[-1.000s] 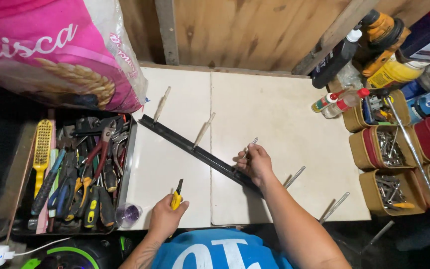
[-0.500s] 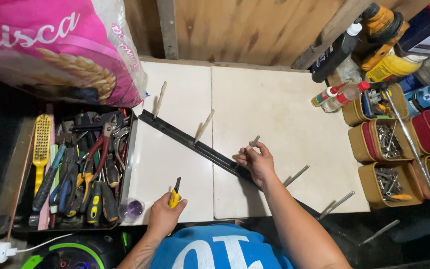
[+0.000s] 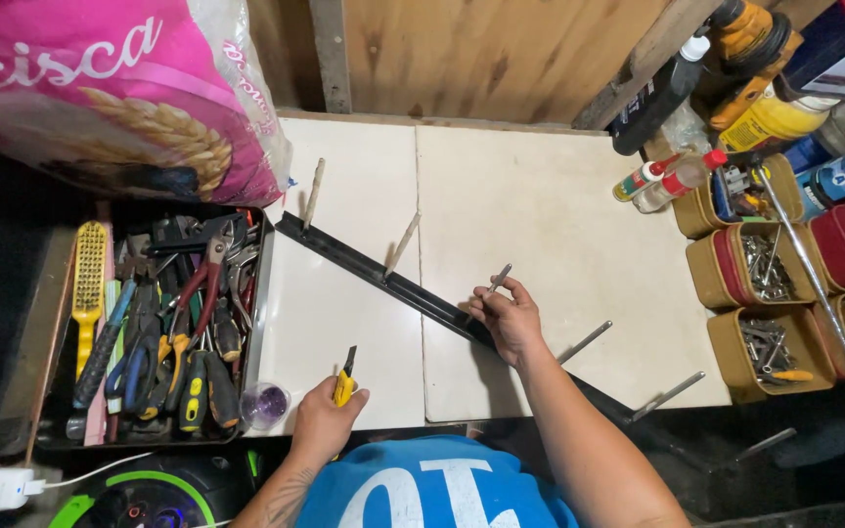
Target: The person uses a yellow utility knife to cut a long black metal bar that is held in place by several vertical metal rods on a white table. The person repeatedly scores the bar with the knife and then snaps off sections of the metal. A long metal tool is also placed on the table during the process.
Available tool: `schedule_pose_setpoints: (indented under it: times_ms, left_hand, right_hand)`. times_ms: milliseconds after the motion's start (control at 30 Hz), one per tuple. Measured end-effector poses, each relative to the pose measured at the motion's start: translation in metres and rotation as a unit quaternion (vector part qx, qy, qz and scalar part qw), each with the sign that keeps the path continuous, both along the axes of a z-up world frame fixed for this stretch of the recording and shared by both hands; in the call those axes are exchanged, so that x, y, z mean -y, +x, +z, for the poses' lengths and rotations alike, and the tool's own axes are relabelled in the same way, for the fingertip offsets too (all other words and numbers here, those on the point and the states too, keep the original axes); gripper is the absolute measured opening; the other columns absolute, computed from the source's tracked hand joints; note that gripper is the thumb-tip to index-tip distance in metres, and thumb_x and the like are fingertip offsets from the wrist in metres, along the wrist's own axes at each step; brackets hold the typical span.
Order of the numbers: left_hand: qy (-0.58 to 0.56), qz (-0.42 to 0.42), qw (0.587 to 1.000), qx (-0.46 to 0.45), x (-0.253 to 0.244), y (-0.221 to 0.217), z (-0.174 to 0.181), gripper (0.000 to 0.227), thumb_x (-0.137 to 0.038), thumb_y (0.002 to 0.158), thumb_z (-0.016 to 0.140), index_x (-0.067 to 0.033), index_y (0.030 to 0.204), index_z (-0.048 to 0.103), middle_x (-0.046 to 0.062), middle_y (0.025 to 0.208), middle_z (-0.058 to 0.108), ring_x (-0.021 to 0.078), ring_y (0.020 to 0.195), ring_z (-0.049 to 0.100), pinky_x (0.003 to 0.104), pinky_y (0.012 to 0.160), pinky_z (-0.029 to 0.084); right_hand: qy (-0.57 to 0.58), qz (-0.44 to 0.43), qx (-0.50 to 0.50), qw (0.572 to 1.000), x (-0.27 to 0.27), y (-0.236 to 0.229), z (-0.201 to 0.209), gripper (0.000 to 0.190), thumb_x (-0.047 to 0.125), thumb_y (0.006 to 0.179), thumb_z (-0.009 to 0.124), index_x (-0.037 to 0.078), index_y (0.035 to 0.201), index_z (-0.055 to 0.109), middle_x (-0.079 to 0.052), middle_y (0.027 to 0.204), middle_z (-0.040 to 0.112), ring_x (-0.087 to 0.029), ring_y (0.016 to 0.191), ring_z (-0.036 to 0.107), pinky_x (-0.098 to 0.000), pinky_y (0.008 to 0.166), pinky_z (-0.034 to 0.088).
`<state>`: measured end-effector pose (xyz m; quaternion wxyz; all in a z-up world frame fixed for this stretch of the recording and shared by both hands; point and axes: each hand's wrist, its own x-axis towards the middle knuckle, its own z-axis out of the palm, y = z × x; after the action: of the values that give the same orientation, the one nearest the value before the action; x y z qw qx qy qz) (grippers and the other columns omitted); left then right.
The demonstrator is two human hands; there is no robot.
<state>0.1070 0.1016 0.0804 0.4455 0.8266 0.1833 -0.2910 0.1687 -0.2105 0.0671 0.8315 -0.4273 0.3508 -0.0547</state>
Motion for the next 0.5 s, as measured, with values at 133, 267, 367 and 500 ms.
schedule_pose_setpoints:
  times_ms: [133,267,367,500]
  left_hand:
    - [-0.007,0.008,1.0,-0.009,-0.003,-0.002,-0.003,0.037,-0.041,0.083,0.073,-0.0128,0.108,0.076,0.0,0.112,0.082,0.0167,0.102,0.074,0.032,0.093,0.055]
    - [-0.014,0.013,1.0,0.002,-0.005,-0.004,-0.005,0.037,-0.039,0.082,0.074,-0.0118,0.106,0.076,0.001,0.111,0.082,0.0169,0.102,0.075,0.032,0.094,0.055]
    - [-0.007,0.01,1.0,-0.003,-0.006,-0.004,-0.003,0.035,-0.04,0.083,0.074,-0.0126,0.105,0.077,0.0,0.105,0.081,0.0167,0.098,0.073,0.032,0.09,0.055]
    - [-0.008,0.008,1.0,-0.002,-0.008,-0.003,-0.003,0.036,-0.04,0.083,0.074,-0.0117,0.106,0.076,0.0,0.11,0.082,0.0172,0.101,0.073,0.033,0.093,0.055]
  right_hand:
    - [-0.01,0.003,-0.008,1.0,-0.002,0.002,0.001,0.021,0.02,0.096,0.071,0.006,0.099,0.055,-0.019,0.088,0.063,-0.028,0.072,0.061,-0.0371,0.073,0.061]
    - [-0.005,-0.006,0.019,1.0,0.0,0.004,-0.009,0.014,0.0,0.095,0.067,0.004,0.102,0.055,-0.022,0.085,0.061,-0.027,0.068,0.058,-0.0304,0.058,0.053]
    - [-0.006,-0.013,0.021,1.0,-0.005,0.003,0.002,0.021,-0.01,0.09,0.065,0.003,0.101,0.054,-0.023,0.083,0.06,-0.027,0.066,0.056,-0.0305,0.055,0.05]
    - [-0.005,-0.022,0.011,1.0,-0.011,0.001,0.013,0.024,-0.013,0.086,0.066,0.004,0.098,0.053,-0.022,0.081,0.06,-0.026,0.064,0.055,-0.0352,0.061,0.055]
